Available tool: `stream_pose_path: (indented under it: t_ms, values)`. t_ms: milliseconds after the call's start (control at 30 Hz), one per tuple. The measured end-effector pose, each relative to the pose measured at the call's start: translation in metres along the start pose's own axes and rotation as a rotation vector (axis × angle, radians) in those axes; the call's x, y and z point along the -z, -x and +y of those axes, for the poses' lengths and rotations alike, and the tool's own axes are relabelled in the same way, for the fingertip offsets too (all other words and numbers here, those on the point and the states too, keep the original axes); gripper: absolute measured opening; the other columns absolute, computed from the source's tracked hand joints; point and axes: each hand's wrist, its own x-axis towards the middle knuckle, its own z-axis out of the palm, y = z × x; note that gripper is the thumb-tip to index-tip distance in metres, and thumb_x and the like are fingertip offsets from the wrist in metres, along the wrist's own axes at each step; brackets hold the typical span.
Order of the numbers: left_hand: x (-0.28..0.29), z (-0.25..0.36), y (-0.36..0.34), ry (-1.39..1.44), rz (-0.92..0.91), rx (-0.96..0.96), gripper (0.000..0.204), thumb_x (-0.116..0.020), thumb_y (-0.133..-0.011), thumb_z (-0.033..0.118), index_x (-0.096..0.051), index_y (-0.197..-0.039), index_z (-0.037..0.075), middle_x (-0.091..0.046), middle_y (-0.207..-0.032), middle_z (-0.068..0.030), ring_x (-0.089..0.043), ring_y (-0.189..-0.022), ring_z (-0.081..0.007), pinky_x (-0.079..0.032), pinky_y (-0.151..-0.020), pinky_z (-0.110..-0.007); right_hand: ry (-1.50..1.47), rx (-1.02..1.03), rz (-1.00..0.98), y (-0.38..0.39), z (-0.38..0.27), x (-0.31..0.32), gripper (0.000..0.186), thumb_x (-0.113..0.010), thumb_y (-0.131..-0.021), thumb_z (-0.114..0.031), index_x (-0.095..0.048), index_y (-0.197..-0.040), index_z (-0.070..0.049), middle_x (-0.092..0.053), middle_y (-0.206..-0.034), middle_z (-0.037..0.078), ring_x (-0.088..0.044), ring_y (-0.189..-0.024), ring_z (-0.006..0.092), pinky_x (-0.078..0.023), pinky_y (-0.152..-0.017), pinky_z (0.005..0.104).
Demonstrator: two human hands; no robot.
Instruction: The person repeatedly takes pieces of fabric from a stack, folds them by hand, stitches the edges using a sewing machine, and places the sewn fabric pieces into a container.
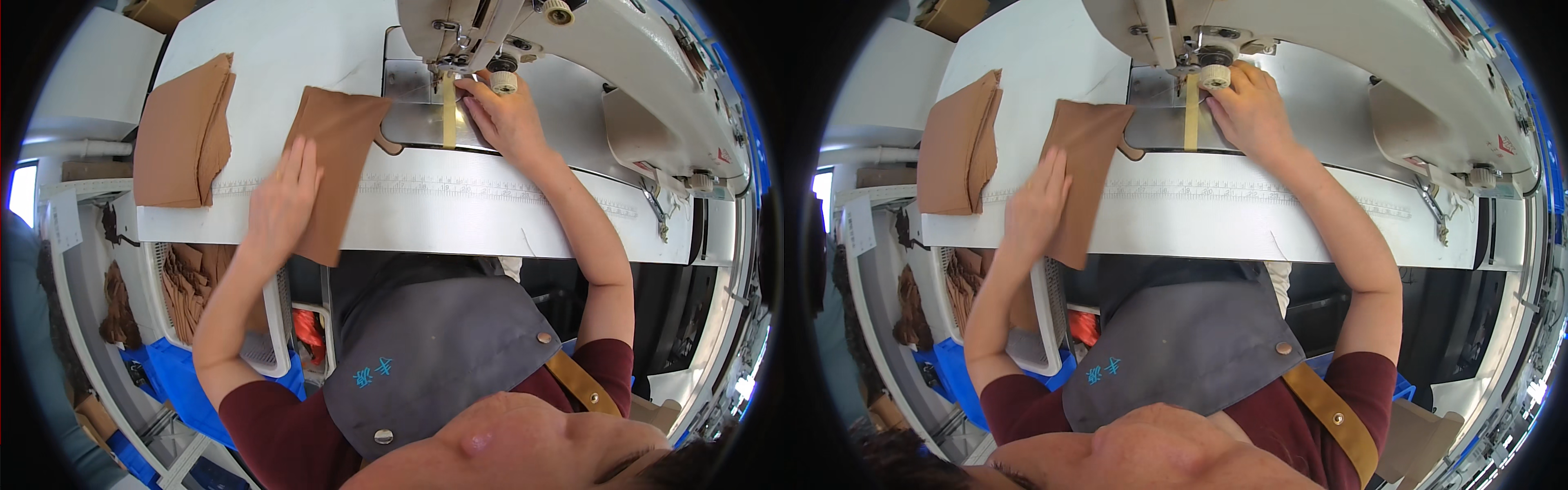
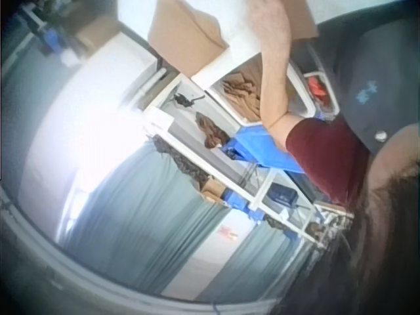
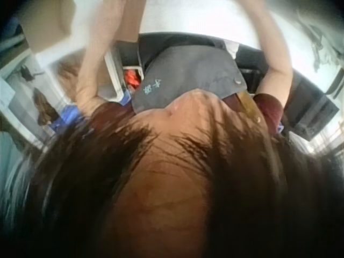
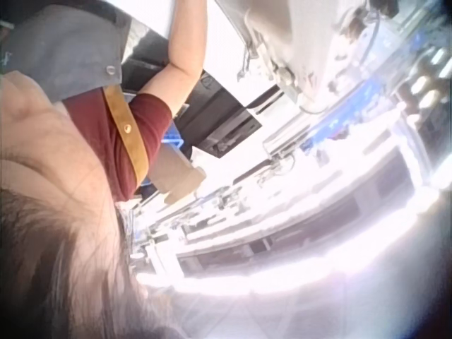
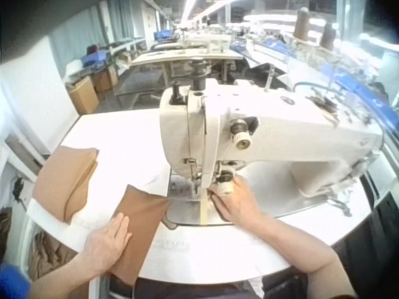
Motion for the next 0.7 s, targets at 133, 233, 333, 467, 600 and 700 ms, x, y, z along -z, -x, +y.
stream_pose_path:
  t_ms: [133,233,333,467,600,700]
  values:
    - [0.028,0.013,0.029,0.216,-0.065,-0.145,0.053,-0.066,-0.089,0.029,-0.052,-0.135,0.008,-0.056,-0.134,-0.0129,-0.057,-0.12,-0.028,-0.049,-0.095,-0.039,-0.08,-0.015,-0.007,-0.001,0.002,0.0,0.022,-0.068,-0.082,-0.013,-0.069,-0.104,-0.011,-0.064,-0.107,0.012,-0.056,-0.111,0.0324,-0.044,-0.094,0.0441]
    - [0.017,0.012,0.009,0.298,-0.131,-0.298,0.058,-0.068,-0.087,0.028,-0.05,-0.14,0.013,-0.047,-0.146,-0.0098,-0.047,-0.132,-0.0323,-0.04,-0.105,-0.049,-0.116,-0.043,-0.017,-0.004,0.002,0.001,0.022,-0.068,-0.083,-0.012,-0.069,-0.104,-0.01,-0.064,-0.107,0.012,-0.055,-0.112,0.0329,-0.044,-0.094,0.0442]
    - [0.001,0.015,0.004,0.419,-0.148,-0.237,0.062,-0.067,-0.087,0.032,-0.047,-0.143,0.017,-0.039,-0.152,-0.0078,-0.037,-0.14,-0.0308,-0.03,-0.11,-0.055,-0.104,-0.021,0.004,0.003,0.0,0.013,0.024,-0.067,-0.084,-0.012,-0.067,-0.108,-0.01,-0.063,-0.11,0.011,-0.056,-0.111,0.0331,-0.044,-0.094,0.0443]
    - [-0.006,0.017,0.01,0.43,-0.061,-0.245,0.063,-0.068,-0.086,0.034,-0.048,-0.143,0.015,-0.04,-0.152,-0.0082,-0.038,-0.139,-0.0304,-0.031,-0.109,-0.054,0.008,-0.112,-0.065,0.06,0.006,0.068,0.026,-0.067,-0.084,-0.009,-0.066,-0.11,-0.009,-0.064,-0.115,0.011,-0.059,-0.108,0.0324,-0.046,-0.092,0.043]
    - [-0.004,0.017,0.01,0.392,-0.081,-0.243,0.057,-0.066,-0.089,0.036,-0.051,-0.14,0.016,-0.043,-0.15,-0.006,-0.042,-0.136,-0.027,-0.034,-0.107,-0.054,0.273,-0.539,-0.049,0.165,0.053,0.154,0.028,-0.063,-0.086,-0.004,-0.067,-0.114,-0.007,-0.067,-0.111,0.012,-0.061,-0.106,0.0296,-0.047,-0.092,0.0407]
    - [-0.003,0.017,0.007,0.42,-0.108,-0.235,0.055,-0.066,-0.089,0.027,-0.051,-0.14,0.014,-0.043,-0.15,-0.0074,-0.04,-0.138,-0.0291,-0.03,-0.11,-0.053,0.605,-0.735,0.045,0.233,0.087,0.183,0.026,-0.058,-0.093,-0.01,-0.065,-0.117,-0.005,-0.066,-0.111,0.014,-0.061,-0.104,0.0318,-0.045,-0.093,0.0412]
